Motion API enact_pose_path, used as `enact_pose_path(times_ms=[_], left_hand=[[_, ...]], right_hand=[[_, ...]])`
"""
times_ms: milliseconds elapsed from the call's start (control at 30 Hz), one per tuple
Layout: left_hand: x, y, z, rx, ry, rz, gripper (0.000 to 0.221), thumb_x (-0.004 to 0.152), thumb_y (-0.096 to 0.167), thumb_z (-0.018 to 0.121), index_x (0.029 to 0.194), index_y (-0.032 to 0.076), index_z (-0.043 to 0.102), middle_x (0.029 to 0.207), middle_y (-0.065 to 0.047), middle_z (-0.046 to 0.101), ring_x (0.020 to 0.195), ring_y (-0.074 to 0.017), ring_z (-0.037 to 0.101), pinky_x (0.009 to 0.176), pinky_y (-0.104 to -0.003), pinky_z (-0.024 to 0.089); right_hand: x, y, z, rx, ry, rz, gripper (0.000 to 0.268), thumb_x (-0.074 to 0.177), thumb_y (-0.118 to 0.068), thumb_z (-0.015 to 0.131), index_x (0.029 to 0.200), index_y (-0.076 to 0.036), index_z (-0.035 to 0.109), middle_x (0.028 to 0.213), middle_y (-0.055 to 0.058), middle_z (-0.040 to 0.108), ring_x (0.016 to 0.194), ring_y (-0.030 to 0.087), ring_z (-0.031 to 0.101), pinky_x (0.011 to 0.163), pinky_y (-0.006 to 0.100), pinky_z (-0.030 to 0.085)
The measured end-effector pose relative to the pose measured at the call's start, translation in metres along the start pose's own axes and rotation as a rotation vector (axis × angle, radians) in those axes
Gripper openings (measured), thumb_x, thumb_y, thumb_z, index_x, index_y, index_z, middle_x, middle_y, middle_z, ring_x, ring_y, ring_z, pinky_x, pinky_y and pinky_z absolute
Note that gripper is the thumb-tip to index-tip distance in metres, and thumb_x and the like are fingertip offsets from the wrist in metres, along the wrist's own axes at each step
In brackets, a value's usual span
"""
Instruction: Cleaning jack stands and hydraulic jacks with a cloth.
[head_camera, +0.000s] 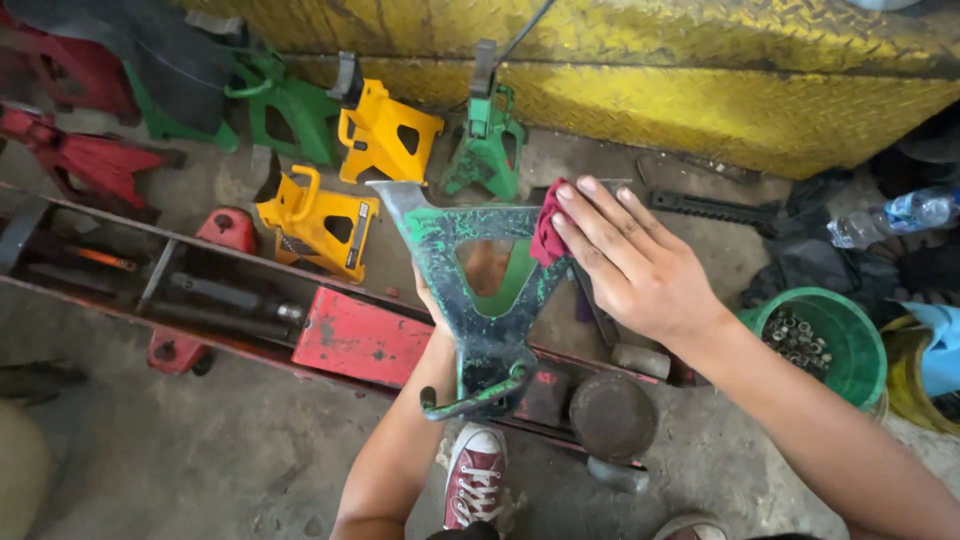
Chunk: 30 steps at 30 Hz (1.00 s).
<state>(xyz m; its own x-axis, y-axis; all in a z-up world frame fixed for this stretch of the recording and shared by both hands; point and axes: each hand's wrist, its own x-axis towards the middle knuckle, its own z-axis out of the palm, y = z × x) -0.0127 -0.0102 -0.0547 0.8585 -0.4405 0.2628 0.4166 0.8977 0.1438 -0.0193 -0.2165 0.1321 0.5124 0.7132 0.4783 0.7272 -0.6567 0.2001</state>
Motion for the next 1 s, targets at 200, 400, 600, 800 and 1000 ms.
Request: enact_pose_path(times_ms=[200, 400, 600, 800, 1000], left_hand=[[0.006, -0.024, -0.007, -0.127, 0.091, 0.140, 0.079, 0.099, 0.068, 0.044, 0.153, 0.011, 0.049, 0.153, -0.011, 0.052, 0.139, -0.0310, 0.051, 0.119, -0.047, 0.040], [0.020, -0.029, 0.020, 0.193, 0.289, 0.223, 0.071, 0.096, 0.052, 0.046, 0.152, 0.009, 0.046, 0.151, -0.009, 0.054, 0.138, -0.0236, 0.052, 0.116, -0.040, 0.043], [0.024, -0.019, 0.020, 0.950, 0.201, 0.276, 0.060, 0.101, 0.029, 0.053, 0.155, 0.004, 0.043, 0.143, -0.012, 0.058, 0.125, -0.0232, 0.059, 0.106, -0.037, 0.050], [0.026, -0.009, 0.019, 1.715, 0.074, 0.282, 0.056, 0.105, 0.007, 0.060, 0.157, 0.000, 0.041, 0.134, -0.015, 0.062, 0.112, -0.0229, 0.066, 0.097, -0.035, 0.057], [0.031, -0.014, -0.045, 0.711, 0.021, 0.038, 0.077, 0.098, 0.026, 0.066, 0.163, 0.016, 0.026, 0.133, -0.018, 0.058, 0.110, -0.0277, 0.062, 0.094, -0.043, 0.054]], right_hand=[[0.016, -0.012, 0.018, 0.098, 0.031, 0.067, 0.049, 0.090, 0.000, 0.064, 0.139, 0.003, 0.064, 0.154, 0.017, 0.053, 0.146, 0.035, 0.049, 0.123, 0.047, 0.041], [0.018, 0.006, 0.026, 0.097, -0.012, -0.044, 0.054, 0.092, -0.003, 0.067, 0.145, 0.001, 0.060, 0.160, 0.014, 0.047, 0.151, 0.031, 0.041, 0.125, 0.047, 0.039], [-0.031, 0.025, 0.060, 0.016, 0.210, 0.029, 0.051, 0.102, 0.006, 0.061, 0.152, 0.001, 0.056, 0.164, 0.015, 0.042, 0.156, 0.032, 0.034, 0.131, 0.045, 0.032], [-0.034, 0.025, 0.086, 0.024, 0.121, -0.213, 0.044, 0.104, 0.005, 0.066, 0.148, -0.003, 0.063, 0.161, 0.013, 0.048, 0.153, 0.030, 0.036, 0.123, 0.046, 0.034], [-0.003, 0.035, 0.045, 0.083, 0.201, 0.132, 0.035, 0.098, 0.009, 0.064, 0.133, 0.006, 0.069, 0.153, 0.019, 0.055, 0.148, 0.041, 0.048, 0.124, 0.053, 0.044]])
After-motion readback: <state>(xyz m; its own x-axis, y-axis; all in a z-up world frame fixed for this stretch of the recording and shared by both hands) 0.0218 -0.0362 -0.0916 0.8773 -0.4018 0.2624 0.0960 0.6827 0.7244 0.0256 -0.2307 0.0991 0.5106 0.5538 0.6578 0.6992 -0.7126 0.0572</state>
